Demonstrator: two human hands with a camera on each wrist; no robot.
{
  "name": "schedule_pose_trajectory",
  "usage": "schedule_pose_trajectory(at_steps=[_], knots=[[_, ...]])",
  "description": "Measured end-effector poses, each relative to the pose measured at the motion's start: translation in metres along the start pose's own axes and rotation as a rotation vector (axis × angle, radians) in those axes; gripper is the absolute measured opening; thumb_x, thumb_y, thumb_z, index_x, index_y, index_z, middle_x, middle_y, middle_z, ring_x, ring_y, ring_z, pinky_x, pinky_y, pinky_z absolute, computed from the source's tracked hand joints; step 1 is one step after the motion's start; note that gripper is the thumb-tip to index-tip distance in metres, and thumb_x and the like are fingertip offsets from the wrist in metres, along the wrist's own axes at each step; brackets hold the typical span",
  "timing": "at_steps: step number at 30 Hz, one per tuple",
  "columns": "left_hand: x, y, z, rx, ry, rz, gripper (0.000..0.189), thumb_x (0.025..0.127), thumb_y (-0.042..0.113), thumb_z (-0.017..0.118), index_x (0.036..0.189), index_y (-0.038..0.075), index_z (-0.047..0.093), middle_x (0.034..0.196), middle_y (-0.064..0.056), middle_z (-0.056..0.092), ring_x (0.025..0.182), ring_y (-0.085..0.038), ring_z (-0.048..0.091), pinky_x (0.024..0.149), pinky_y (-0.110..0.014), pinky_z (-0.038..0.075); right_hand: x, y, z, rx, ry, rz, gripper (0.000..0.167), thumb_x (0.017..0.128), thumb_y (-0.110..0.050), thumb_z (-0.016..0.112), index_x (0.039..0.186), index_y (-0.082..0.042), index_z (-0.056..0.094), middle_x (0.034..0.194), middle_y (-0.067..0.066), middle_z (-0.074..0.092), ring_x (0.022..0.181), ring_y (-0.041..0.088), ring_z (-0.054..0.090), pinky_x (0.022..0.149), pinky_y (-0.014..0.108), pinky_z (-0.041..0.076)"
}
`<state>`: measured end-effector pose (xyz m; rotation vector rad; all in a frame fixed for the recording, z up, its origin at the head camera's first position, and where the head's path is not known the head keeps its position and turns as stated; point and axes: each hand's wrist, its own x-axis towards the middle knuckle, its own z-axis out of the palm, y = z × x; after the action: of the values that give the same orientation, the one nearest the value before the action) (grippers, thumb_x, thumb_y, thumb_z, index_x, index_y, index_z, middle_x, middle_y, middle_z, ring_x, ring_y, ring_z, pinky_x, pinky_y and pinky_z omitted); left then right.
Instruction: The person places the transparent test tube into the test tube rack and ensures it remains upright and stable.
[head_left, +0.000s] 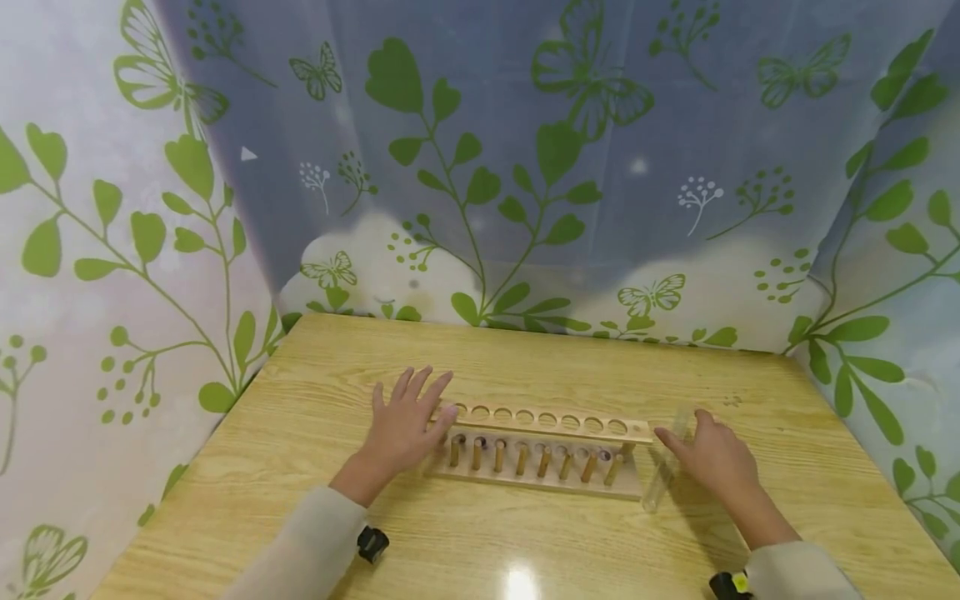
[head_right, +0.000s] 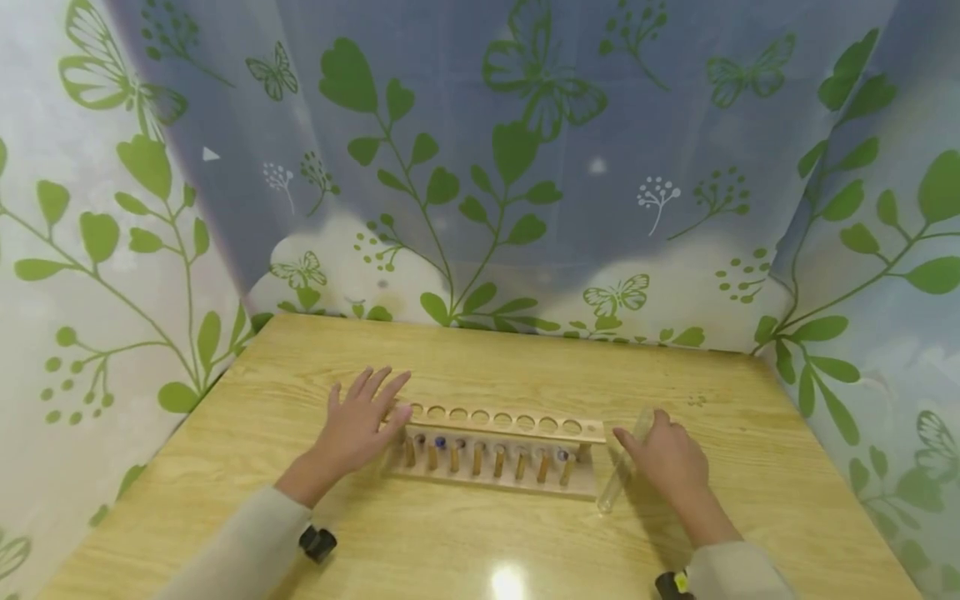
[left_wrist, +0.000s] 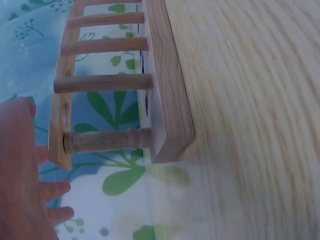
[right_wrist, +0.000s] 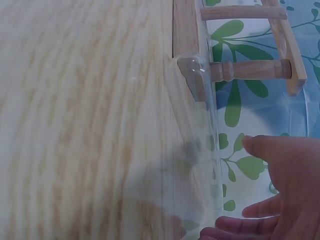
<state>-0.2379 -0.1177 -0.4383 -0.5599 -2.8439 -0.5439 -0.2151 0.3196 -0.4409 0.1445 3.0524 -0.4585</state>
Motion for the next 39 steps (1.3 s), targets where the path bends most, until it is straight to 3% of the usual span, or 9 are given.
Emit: schedule_pose_trajectory(at_steps=[3,8,13,17,20,28,34,39], knots=[[-0.001,0.003,0.002,-0.007,0.0,0.034,0.058,0.101,0.052,0.038,0.152,0.023,0.036,0.154,-0.014,0.033,0.143,-0.038,0.023,0.11,-0.07,0.008,0.001,0.0,-0.001,0.006,-0.04,0.03,0.106,0.09,-0.073,0.041,0.133,0.023,0.037,0.119,0.042,0.052,0.082,0.047,0.062,0.056,0.047,0.052],[-0.001,0.006,0.006,0.006,0.003,0.066,0.057,0.102,0.05,0.039,0.151,0.021,0.038,0.152,-0.014,0.036,0.142,-0.039,0.026,0.112,-0.067,0.009,0.002,0.0,0.0,0.012,-0.075,0.064,0.106,0.088,-0.076,0.041,0.128,0.023,0.044,0.116,0.041,0.055,0.068,0.033,0.061,0.05,0.037,0.046],[0.001,0.008,0.008,0.0,0.033,0.104,0.056,0.102,0.048,0.042,0.149,0.019,0.041,0.149,-0.015,0.039,0.14,-0.039,0.03,0.112,-0.066,0.012,0.003,0.0,0.001,0.018,-0.073,0.076,0.108,0.086,-0.078,0.04,0.124,0.023,0.046,0.102,0.036,0.06,0.06,0.025,0.055,0.047,0.033,0.041],[0.003,0.01,0.008,0.008,0.03,0.121,0.056,0.102,0.048,0.042,0.149,0.017,0.041,0.149,-0.016,0.039,0.14,-0.037,0.031,0.114,-0.062,0.014,0.004,0.001,0.002,0.034,-0.072,0.079,0.106,0.085,-0.079,0.041,0.116,0.022,0.051,0.083,0.024,0.061,0.055,0.022,0.049,0.045,0.031,0.038],[0.004,0.011,0.008,0.014,0.025,0.135,0.056,0.102,0.047,0.041,0.148,0.016,0.042,0.148,-0.016,0.041,0.14,-0.037,0.032,0.115,-0.059,0.016,0.006,0.001,0.003,0.04,-0.067,0.073,0.099,0.085,-0.077,0.044,0.106,0.019,0.055,0.074,0.015,0.057,0.054,0.02,0.045,0.046,0.03,0.036],[0.006,0.014,0.012,0.016,0.017,0.182,0.052,0.103,0.042,0.042,0.145,0.012,0.045,0.144,-0.017,0.045,0.138,-0.036,0.035,0.115,-0.056,0.02,0.01,0.0,0.008,0.046,-0.075,0.095,0.065,0.09,-0.064,0.052,0.074,-0.002,0.055,0.062,0.006,0.046,0.051,0.015,0.039,0.046,0.028,0.034],[0.007,0.014,0.016,0.05,0.005,0.175,0.053,0.103,0.043,0.041,0.145,0.009,0.045,0.145,-0.016,0.044,0.138,-0.035,0.034,0.116,-0.053,0.02,0.01,-0.002,0.009,0.059,-0.064,0.089,0.067,0.092,-0.063,0.052,0.082,0.003,0.057,0.065,0.009,0.049,0.052,0.017,0.042,0.046,0.029,0.035],[0.007,0.017,0.015,0.089,0.004,0.193,0.054,0.104,0.042,0.04,0.143,0.005,0.047,0.144,-0.015,0.046,0.139,-0.034,0.034,0.116,-0.052,0.02,0.012,-0.001,0.009,0.053,-0.065,0.091,0.076,0.092,-0.062,0.052,0.099,0.014,0.058,0.074,0.014,0.057,0.057,0.021,0.047,0.049,0.032,0.037]])
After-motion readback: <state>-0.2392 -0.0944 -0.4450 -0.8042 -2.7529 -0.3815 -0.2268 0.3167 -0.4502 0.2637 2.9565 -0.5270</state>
